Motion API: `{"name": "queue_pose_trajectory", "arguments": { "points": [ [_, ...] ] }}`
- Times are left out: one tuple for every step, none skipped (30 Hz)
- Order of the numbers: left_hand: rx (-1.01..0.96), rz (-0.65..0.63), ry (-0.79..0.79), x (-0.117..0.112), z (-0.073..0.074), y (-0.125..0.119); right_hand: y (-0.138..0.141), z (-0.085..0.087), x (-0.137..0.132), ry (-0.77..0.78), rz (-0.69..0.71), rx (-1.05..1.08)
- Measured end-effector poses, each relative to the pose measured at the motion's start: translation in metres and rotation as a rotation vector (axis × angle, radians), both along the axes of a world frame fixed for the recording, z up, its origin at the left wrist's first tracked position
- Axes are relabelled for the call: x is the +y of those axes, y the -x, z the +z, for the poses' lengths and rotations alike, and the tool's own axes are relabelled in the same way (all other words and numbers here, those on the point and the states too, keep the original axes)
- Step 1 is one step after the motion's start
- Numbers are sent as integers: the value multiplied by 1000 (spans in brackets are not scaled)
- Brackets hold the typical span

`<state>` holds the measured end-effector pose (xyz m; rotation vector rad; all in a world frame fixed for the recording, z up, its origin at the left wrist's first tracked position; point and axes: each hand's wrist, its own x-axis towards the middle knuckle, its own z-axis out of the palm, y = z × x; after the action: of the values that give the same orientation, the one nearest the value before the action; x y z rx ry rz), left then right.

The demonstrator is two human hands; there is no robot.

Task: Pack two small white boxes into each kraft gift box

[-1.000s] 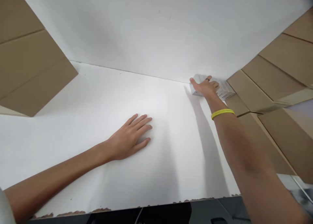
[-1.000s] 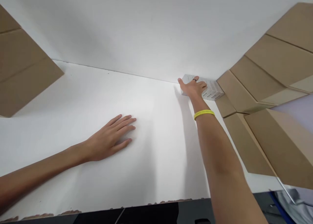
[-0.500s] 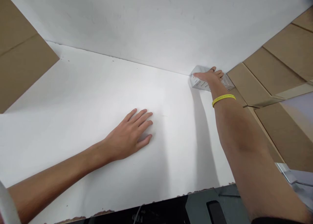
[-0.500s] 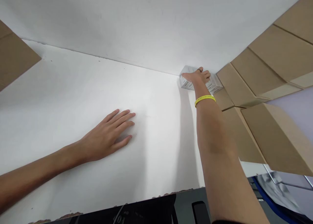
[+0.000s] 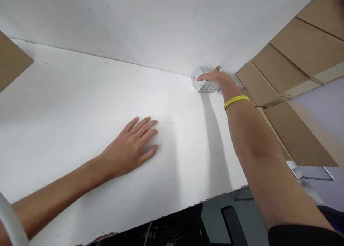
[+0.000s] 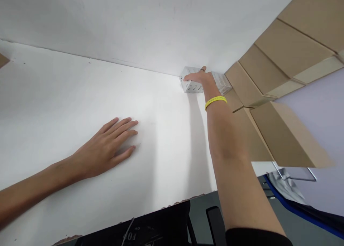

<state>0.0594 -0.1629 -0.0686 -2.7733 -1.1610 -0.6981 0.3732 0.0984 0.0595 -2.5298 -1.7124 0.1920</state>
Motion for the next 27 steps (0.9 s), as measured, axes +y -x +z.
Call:
{"name": "queue_pose_trajectory", "arguments": {
  "points": [
    [0,2,-1,0,0,0,5,-2,-2,19,-9,3],
    [0,3,1,1,0,0,12,-5,-5,30,-3,4],
    [-1,3,4,1,-1,0,20,-8,-10,34,18,6],
    [-3,1,9,2,-1,0,30,-11,-16,33,53,11],
    [-5,0,16,3,-1,0,42,-14,-24,28,110,20],
    [-8,-1,25,3,-1,0,56,-17,-34,22,185,32],
    [-12,1,36,3,-1,0,71,-20,-46,14,283,47],
    [-17,3,48,3,-1,0,87,-23,-60,-2,435,67],
    [-23,6,62,1,0,-1,104,-27,-75,-11,600,88],
    [-32,4,77,-2,1,-3,120,-29,-91,-16,755,108],
    [-45,-15,93,-7,3,-5,136,-32,-107,-14,882,125],
    [-60,-50,107,-12,5,-9,150,-34,-122,-6,976,141],
    [-73,-106,121,-17,8,-12,162,-35,-135,5,1051,156],
    [-83,-178,133,-22,10,-16,171,-36,-144,17,1110,169],
    [-86,-252,143,-26,12,-20,177,-38,-151,26,1156,184],
    [-84,-313,151,-29,13,-23,182,-40,-154,31,1195,198],
    [-78,-353,159,-31,14,-26,185,-42,-155,33,1226,215],
    [-72,-372,166,-32,14,-28,186,-45,-154,29,1251,235],
    [-66,-377,171,-33,14,-29,186,-48,-152,22,1268,257],
    [-61,-372,174,-33,14,-29,186,-51,-150,12,1283,279],
    [-58,-366,175,-34,14,-29,185,-53,-148,3,1295,297],
    [-54,-363,177,-34,14,-29,185,-55,-146,-2,1301,306],
    [-51,-361,178,-34,13,-29,184,-56,-145,-5,1297,307],
    [-49,-360,178,-34,13,-29,183,-57,-145,-4,1288,303],
    [-51,-360,175,-34,13,-29,182,-57,-145,-4,1278,300],
    [-55,-360,171,-35,13,-29,182,-58,-145,-6,1273,298],
    [-57,-361,166,-35,13,-29,181,-58,-145,-11,1276,298]
  ]
}}
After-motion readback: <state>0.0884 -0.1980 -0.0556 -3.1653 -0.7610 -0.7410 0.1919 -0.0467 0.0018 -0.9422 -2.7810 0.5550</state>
